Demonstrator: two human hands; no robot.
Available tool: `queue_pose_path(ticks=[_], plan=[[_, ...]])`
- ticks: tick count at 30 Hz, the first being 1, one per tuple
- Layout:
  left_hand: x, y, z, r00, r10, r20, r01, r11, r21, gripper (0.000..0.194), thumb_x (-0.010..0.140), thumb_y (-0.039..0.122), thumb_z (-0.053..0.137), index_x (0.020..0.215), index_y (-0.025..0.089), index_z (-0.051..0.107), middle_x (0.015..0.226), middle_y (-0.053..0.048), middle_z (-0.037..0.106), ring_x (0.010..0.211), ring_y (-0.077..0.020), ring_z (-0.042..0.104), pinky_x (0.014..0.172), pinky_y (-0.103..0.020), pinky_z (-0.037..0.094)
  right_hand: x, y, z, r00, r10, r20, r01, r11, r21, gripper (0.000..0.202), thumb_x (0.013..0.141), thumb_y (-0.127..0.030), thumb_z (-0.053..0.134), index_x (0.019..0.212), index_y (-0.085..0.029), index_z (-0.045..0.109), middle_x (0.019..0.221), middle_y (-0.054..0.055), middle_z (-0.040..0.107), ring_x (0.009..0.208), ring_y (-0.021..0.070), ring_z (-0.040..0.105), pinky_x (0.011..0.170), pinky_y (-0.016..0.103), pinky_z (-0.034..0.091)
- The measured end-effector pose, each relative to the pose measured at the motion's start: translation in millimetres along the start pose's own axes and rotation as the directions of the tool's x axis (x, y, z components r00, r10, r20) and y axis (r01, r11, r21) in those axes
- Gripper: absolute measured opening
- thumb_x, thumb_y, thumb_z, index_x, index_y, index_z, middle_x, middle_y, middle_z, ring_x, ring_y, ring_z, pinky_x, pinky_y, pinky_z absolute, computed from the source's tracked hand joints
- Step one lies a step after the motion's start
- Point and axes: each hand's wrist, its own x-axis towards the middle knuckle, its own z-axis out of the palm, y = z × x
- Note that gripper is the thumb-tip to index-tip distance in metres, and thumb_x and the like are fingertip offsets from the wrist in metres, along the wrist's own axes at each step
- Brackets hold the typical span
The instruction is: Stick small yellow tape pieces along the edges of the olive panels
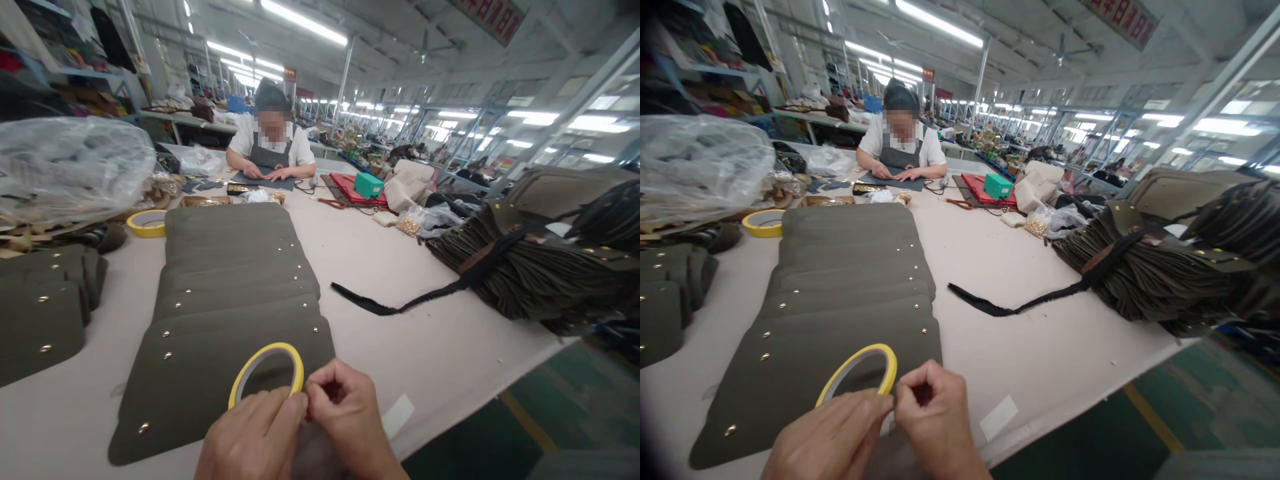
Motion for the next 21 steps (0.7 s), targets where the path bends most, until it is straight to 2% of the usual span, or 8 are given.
queue_pose_path(ticks=[1, 3, 6, 8, 12, 16, 21], plan=[[2.3, 0.3, 1.2, 1.0, 0.005, -0.008, -0.005, 1.0, 0.0, 0.021, 0.091, 0.017, 0.043, 0.093, 0.024, 0.063, 0.072, -0.002, 0.066, 0.065, -0.0146, 0.064, 0.065, -0.024, 0.052, 5.2, 1.2, -5.9, 0.993, 0.11, 0.028, -0.112, 0.992, 0.059, 0.009, 0.071, -0.023, 0.063, 0.064, -0.018, 0.061, 0.052, 0.0, 0.062, 0.046, 0.0131, 0.057, 0.044, 0.022, 0.044], [4.6, -3.7, 5.6, 1.0, -0.002, -0.016, 0.003, 0.999, 0.037, 0.02, 0.091, 0.016, 0.044, 0.095, 0.022, 0.062, 0.078, -0.003, 0.068, 0.07, -0.0155, 0.063, 0.068, -0.026, 0.051, 16.5, 5.1, -20.5, 0.964, 0.246, 0.103, -0.258, 0.956, 0.142, 0.017, 0.071, -0.032, 0.067, 0.068, -0.016, 0.062, 0.053, 0.0, 0.063, 0.047, 0.0133, 0.059, 0.048, 0.023, 0.048], [2.6, -17.9, 16.8, 1.0, -0.026, 0.01, 0.024, 0.986, 0.165, 0.024, 0.093, 0.015, 0.038, 0.096, 0.018, 0.062, 0.086, -0.006, 0.069, 0.072, -0.0177, 0.062, 0.067, -0.03, 0.049, 28.8, 11.6, -41.0, 0.922, 0.309, 0.234, -0.342, 0.933, 0.113, 0.023, 0.073, -0.036, 0.07, 0.073, -0.014, 0.065, 0.059, 0.0, 0.064, 0.05, 0.0106, 0.059, 0.052, 0.022, 0.048], [-1.1, -26.3, 24.9, 0.996, -0.044, 0.081, 0.024, 0.972, 0.233, 0.03, 0.093, 0.013, 0.033, 0.094, 0.017, 0.062, 0.087, -0.008, 0.068, 0.074, -0.0201, 0.06, 0.065, -0.032, 0.049, 31.5, 13.9, -48.1, 0.904, 0.327, 0.276, -0.348, 0.937, 0.03, 0.022, 0.075, -0.035, 0.068, 0.075, -0.014, 0.065, 0.061, -0.001, 0.063, 0.048, 0.0083, 0.056, 0.049, 0.019, 0.045], [-8.1, -29.8, 34.1, 0.976, -0.091, 0.199, 0.036, 0.963, 0.266, 0.028, 0.09, 0.01, 0.036, 0.091, 0.017, 0.064, 0.092, -0.01, 0.066, 0.08, -0.0243, 0.058, 0.065, -0.036, 0.05, 28.3, 11.5, -48.9, 0.897, 0.334, 0.291, -0.304, 0.942, -0.145, 0.015, 0.08, -0.029, 0.061, 0.076, -0.015, 0.064, 0.058, -0.003, 0.057, 0.047, 0.0079, 0.051, 0.046, 0.019, 0.04], [-9.6, -26.1, 32.9, 0.944, -0.166, 0.285, 0.095, 0.964, 0.247, 0.022, 0.087, 0.008, 0.046, 0.092, 0.019, 0.064, 0.096, -0.008, 0.064, 0.084, -0.0245, 0.056, 0.069, -0.037, 0.05, 25.6, 5.6, -48.2, 0.922, 0.254, 0.293, -0.141, 0.924, -0.355, 0.015, 0.083, -0.025, 0.058, 0.074, -0.016, 0.065, 0.062, -0.001, 0.06, 0.054, 0.0099, 0.054, 0.051, 0.02, 0.04], [-9.7, -26.2, 32.0, 0.925, -0.214, 0.315, 0.145, 0.963, 0.229, 0.019, 0.085, 0.009, 0.051, 0.095, 0.02, 0.063, 0.098, -0.007, 0.063, 0.086, -0.0245, 0.055, 0.073, -0.038, 0.05, 28.2, -0.6, -46.5, 0.922, 0.192, 0.335, -0.002, 0.87, -0.493, 0.014, 0.083, -0.019, 0.057, 0.074, -0.017, 0.068, 0.066, 0.0, 0.065, 0.061, 0.0114, 0.057, 0.056, 0.021, 0.039]])
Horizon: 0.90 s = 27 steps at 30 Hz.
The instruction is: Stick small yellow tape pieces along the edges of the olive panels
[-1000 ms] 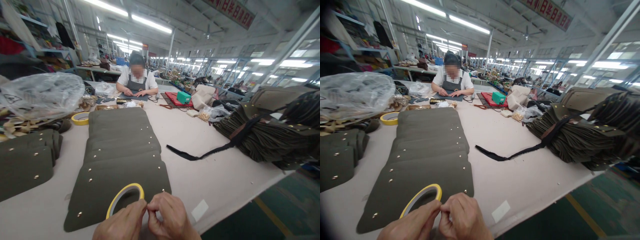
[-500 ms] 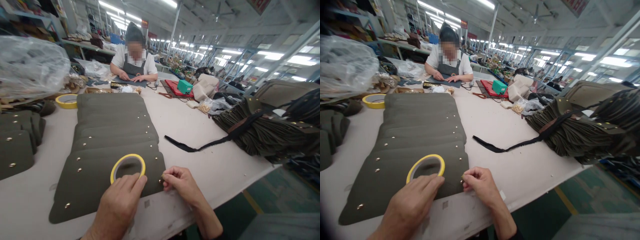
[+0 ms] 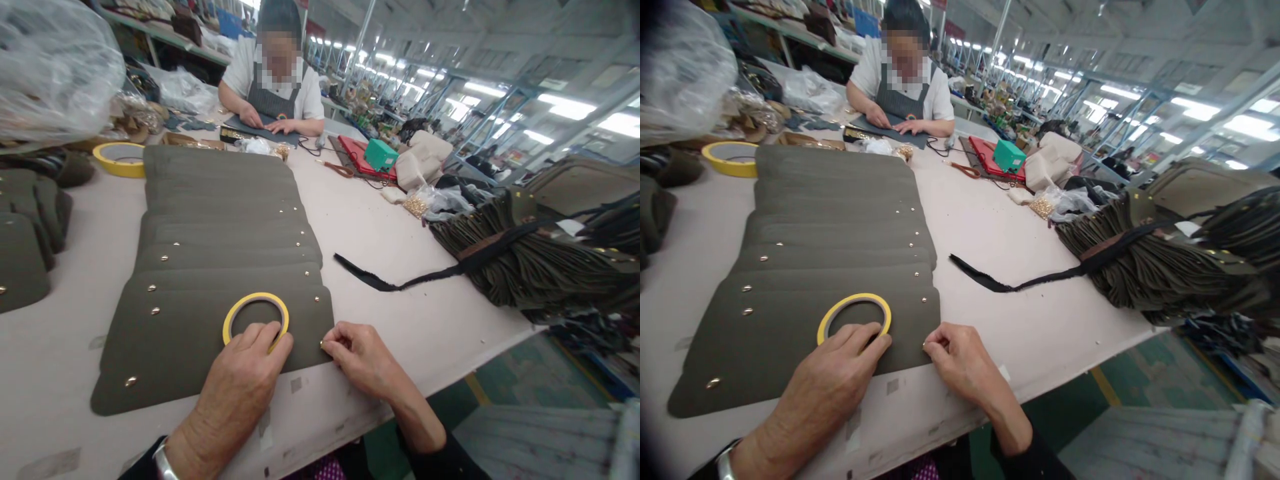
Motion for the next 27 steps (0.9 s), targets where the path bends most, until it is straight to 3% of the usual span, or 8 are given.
queue_pose_path(ticks=[9, 12, 16, 18, 20, 22, 25, 27], plan=[[-2.0, -0.2, 1.3, 1.0, -0.015, 0.024, 0.016, 0.999, -0.029, 0.017, 0.083, 0.008, 0.054, 0.092, 0.02, 0.063, 0.098, -0.007, 0.062, 0.086, -0.025, 0.053, 0.073, -0.039, 0.049, 5.0, -6.3, 9.1, 0.997, -0.051, -0.054, 0.038, 0.973, -0.227, 0.016, 0.08, -0.011, 0.052, 0.074, -0.017, 0.066, 0.07, 0.002, 0.068, 0.066, 0.0148, 0.061, 0.061, 0.025, 0.041], [-1.4, -0.2, -0.3, 0.999, -0.024, 0.024, 0.025, 0.999, -0.038, 0.018, 0.083, 0.008, 0.054, 0.094, 0.02, 0.063, 0.098, -0.006, 0.062, 0.087, -0.0249, 0.054, 0.073, -0.038, 0.05, 6.3, -2.9, 10.7, 0.996, -0.058, -0.063, 0.044, 0.977, -0.209, 0.013, 0.08, -0.012, 0.054, 0.077, -0.017, 0.065, 0.068, 0.001, 0.067, 0.064, 0.0147, 0.062, 0.06, 0.025, 0.043], [-0.6, 0.0, -2.7, 0.999, -0.037, 0.035, 0.04, 0.997, -0.065, 0.016, 0.084, 0.009, 0.054, 0.092, 0.02, 0.063, 0.097, -0.006, 0.062, 0.087, -0.0242, 0.054, 0.075, -0.039, 0.05, 2.7, 5.7, 2.8, 0.998, -0.04, -0.042, 0.039, 0.999, -0.032, 0.02, 0.088, -0.018, 0.052, 0.107, -0.018, 0.057, 0.062, -0.004, 0.063, 0.054, 0.0131, 0.061, 0.054, 0.023, 0.046], [-0.8, 0.2, -3.4, 0.999, -0.038, 0.03, 0.04, 0.996, -0.075, 0.016, 0.084, 0.008, 0.053, 0.091, 0.019, 0.062, 0.097, -0.006, 0.062, 0.087, -0.024, 0.054, 0.076, -0.039, 0.05, -1.0, 8.2, -3.9, 0.984, -0.154, -0.092, 0.146, 0.985, -0.091, 0.015, 0.091, -0.019, 0.049, 0.104, -0.018, 0.058, 0.07, -0.001, 0.066, 0.062, 0.0138, 0.063, 0.06, 0.025, 0.049], [-1.2, 0.4, -3.7, 0.999, -0.038, 0.027, 0.04, 0.996, -0.074, 0.016, 0.084, 0.008, 0.053, 0.092, 0.019, 0.062, 0.097, -0.007, 0.062, 0.087, -0.024, 0.054, 0.076, -0.039, 0.05, -4.2, 8.2, -8.7, 0.93, -0.36, -0.079, 0.323, 0.899, -0.297, 0.012, 0.093, -0.018, 0.049, 0.094, -0.018, 0.061, 0.083, 0.004, 0.067, 0.076, 0.0161, 0.064, 0.07, 0.027, 0.05], [-1.5, 0.5, -3.8, 0.999, -0.04, 0.028, 0.042, 0.997, -0.07, 0.015, 0.084, 0.009, 0.054, 0.092, 0.019, 0.062, 0.097, -0.007, 0.062, 0.088, -0.0241, 0.054, 0.076, -0.039, 0.05, -5.6, 6.3, -9.2, 0.862, -0.502, 0.07, 0.47, 0.738, -0.485, 0.016, 0.094, -0.015, 0.048, 0.091, -0.017, 0.063, 0.086, 0.007, 0.065, 0.083, 0.0183, 0.062, 0.073, 0.029, 0.048], [-1.4, 0.2, -3.7, 0.998, -0.047, 0.032, 0.049, 0.996, -0.068, 0.016, 0.084, 0.009, 0.055, 0.093, 0.019, 0.063, 0.097, -0.007, 0.062, 0.088, -0.0242, 0.054, 0.076, -0.039, 0.051, -4.0, 1.5, -2.6, 0.823, -0.512, 0.248, 0.535, 0.549, -0.643, 0.021, 0.095, -0.013, 0.045, 0.085, -0.016, 0.063, 0.08, 0.007, 0.063, 0.076, 0.0197, 0.059, 0.067, 0.029, 0.046], [-1.3, -0.1, -3.6, 0.998, -0.047, 0.031, 0.049, 0.996, -0.072, 0.017, 0.083, 0.008, 0.055, 0.094, 0.019, 0.063, 0.098, -0.007, 0.063, 0.089, -0.0243, 0.054, 0.076, -0.039, 0.051, -1.8, -3.5, 3.7, 0.86, -0.447, 0.247, 0.478, 0.534, -0.698, 0.022, 0.094, -0.011, 0.045, 0.08, -0.016, 0.062, 0.076, 0.007, 0.063, 0.072, 0.0199, 0.059, 0.064, 0.029, 0.044]])
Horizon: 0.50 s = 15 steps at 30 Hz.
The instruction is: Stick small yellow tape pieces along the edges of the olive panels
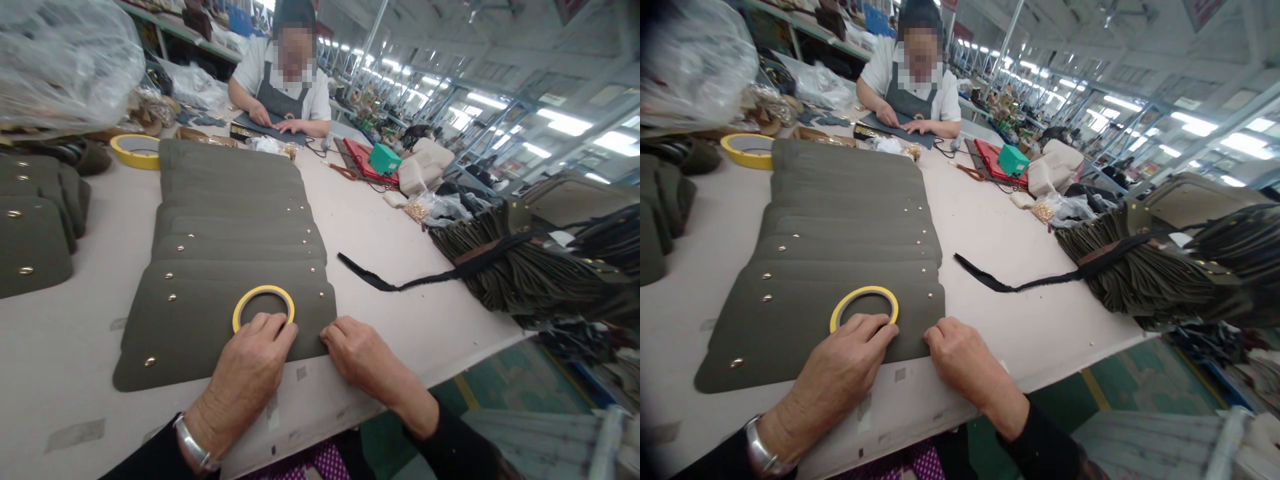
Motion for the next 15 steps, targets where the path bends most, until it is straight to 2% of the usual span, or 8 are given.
queue_pose_path(ticks=[2, 5, 8, 12, 15], plan=[[0.0, -0.2, 0.1, 1.0, 0.003, -0.001, -0.003, 1.0, -0.009, 0.017, 0.083, 0.008, 0.056, 0.094, 0.019, 0.063, 0.098, -0.007, 0.063, 0.09, -0.0243, 0.055, 0.077, -0.039, 0.052, 6.5, -6.1, -0.9, 0.99, 0.133, 0.045, -0.134, 0.991, 0.016, 0.021, 0.092, -0.011, 0.047, 0.079, -0.016, 0.062, 0.076, 0.007, 0.065, 0.07, 0.0194, 0.061, 0.063, 0.029, 0.043], [0.0, -0.5, 0.3, 1.0, -0.003, -0.02, 0.002, 1.0, -0.024, 0.017, 0.082, 0.008, 0.056, 0.094, 0.019, 0.064, 0.098, -0.007, 0.064, 0.09, -0.0242, 0.056, 0.077, -0.039, 0.052, 16.5, -12.0, -5.5, 0.936, 0.33, 0.124, -0.339, 0.939, 0.062, 0.019, 0.089, -0.012, 0.049, 0.079, -0.015, 0.065, 0.076, 0.008, 0.069, 0.069, 0.0186, 0.064, 0.061, 0.028, 0.041], [0.4, -1.6, 1.0, 0.998, 0.006, -0.063, -0.009, 0.999, -0.038, 0.018, 0.083, 0.008, 0.055, 0.094, 0.019, 0.064, 0.094, -0.007, 0.065, 0.087, -0.0243, 0.058, 0.075, -0.04, 0.053, 24.0, -12.0, -9.1, 0.891, 0.419, 0.177, -0.444, 0.884, 0.146, 0.022, 0.085, -0.014, 0.051, 0.07, -0.017, 0.067, 0.072, 0.007, 0.072, 0.068, 0.0179, 0.066, 0.06, 0.026, 0.038], [0.0, -3.2, -1.2, 0.974, 0.042, -0.225, -0.072, 0.989, -0.129, 0.021, 0.089, 0.011, 0.046, 0.101, 0.018, 0.063, 0.094, -0.006, 0.069, 0.083, -0.021, 0.063, 0.074, -0.036, 0.055, 23.6, -7.9, -11.3, 0.871, 0.463, 0.165, -0.491, 0.831, 0.263, 0.021, 0.079, -0.012, 0.053, 0.067, -0.018, 0.069, 0.069, 0.005, 0.072, 0.068, 0.017, 0.066, 0.06, 0.025, 0.038], [-2.3, -2.1, -10.1, 0.942, 0.045, -0.334, -0.145, 0.949, -0.279, 0.023, 0.093, 0.014, 0.044, 0.108, 0.019, 0.061, 0.099, -0.004, 0.072, 0.087, -0.0151, 0.068, 0.078, -0.026, 0.055, 15.3, -6.7, -16.4, 0.913, 0.378, 0.157, -0.409, 0.854, 0.322, 0.02, 0.078, -0.012, 0.055, 0.067, -0.018, 0.07, 0.068, 0.005, 0.072, 0.064, 0.0176, 0.065, 0.058, 0.026, 0.039]])
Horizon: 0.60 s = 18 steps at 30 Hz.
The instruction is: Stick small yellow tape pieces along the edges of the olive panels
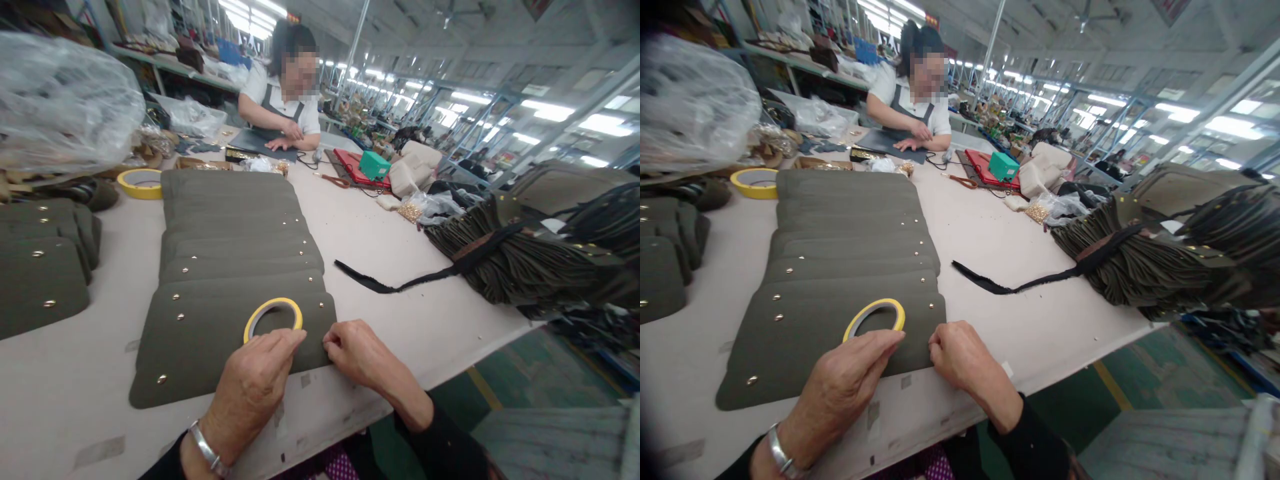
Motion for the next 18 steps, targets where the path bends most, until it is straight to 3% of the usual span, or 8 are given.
queue_pose_path(ticks=[3, 7, 10, 12, 18], plan=[[-0.1, 7.7, -11.2, 0.999, -0.051, -0.003, 0.05, 0.995, -0.091, 0.032, 0.094, 0.02, 0.048, 0.126, 0.022, 0.053, 0.109, -0.004, 0.072, 0.09, -0.012, 0.07, 0.079, -0.02, 0.054, -11.6, -1.0, -5.2, 0.984, -0.1, -0.148, 0.12, 0.984, 0.131, 0.016, 0.082, -0.015, 0.056, 0.086, -0.019, 0.071, 0.076, 0.005, 0.073, 0.069, 0.0181, 0.065, 0.063, 0.027, 0.045], [-3.9, 16.7, -19.8, 0.988, -0.155, 0.019, 0.156, 0.985, -0.074, 0.049, 0.095, 0.027, 0.047, 0.142, 0.02, 0.035, 0.111, -0.005, 0.072, 0.087, -0.0123, 0.071, 0.073, -0.019, 0.056, -23.3, -10.7, -4.5, 0.869, -0.246, -0.43, 0.401, 0.859, 0.318, 0.02, 0.088, -0.016, 0.054, 0.104, -0.019, 0.065, 0.089, 0.005, 0.07, 0.077, 0.0151, 0.064, 0.072, 0.028, 0.051], [-8.4, 20.7, -20.6, 0.989, -0.145, 0.02, 0.146, 0.988, -0.041, 0.046, 0.096, 0.027, 0.046, 0.141, 0.019, 0.035, 0.104, -0.004, 0.074, 0.085, -0.0124, 0.071, 0.073, -0.02, 0.055, -26.6, -20.3, 1.6, 0.787, -0.388, -0.479, 0.549, 0.795, 0.259, 0.022, 0.09, -0.015, 0.053, 0.109, -0.018, 0.061, 0.098, 0.007, 0.068, 0.089, 0.0171, 0.062, 0.079, 0.031, 0.052], [-10.9, 23.1, -20.3, 0.992, -0.125, 0.018, 0.125, 0.992, -0.001, 0.044, 0.096, 0.027, 0.045, 0.139, 0.018, 0.037, 0.103, -0.004, 0.074, 0.085, -0.013, 0.071, 0.075, -0.021, 0.055, -26.6, -24.9, 6.0, 0.761, -0.439, -0.478, 0.581, 0.789, 0.201, 0.019, 0.092, -0.014, 0.051, 0.107, -0.017, 0.061, 0.099, 0.008, 0.068, 0.094, 0.0181, 0.061, 0.083, 0.033, 0.051], [-11.8, 31.5, -22.7, 0.996, -0.085, 0.001, 0.084, 0.992, 0.091, 0.029, 0.097, 0.027, 0.042, 0.123, 0.017, 0.05, 0.104, -0.006, 0.072, 0.079, -0.0142, 0.07, 0.07, -0.023, 0.054, -24.3, -25.0, 19.1, 0.687, -0.504, -0.524, 0.614, 0.788, 0.048, 0.014, 0.093, -0.013, 0.047, 0.089, -0.017, 0.06, 0.083, 0.006, 0.067, 0.081, 0.0166, 0.062, 0.074, 0.029, 0.051]])
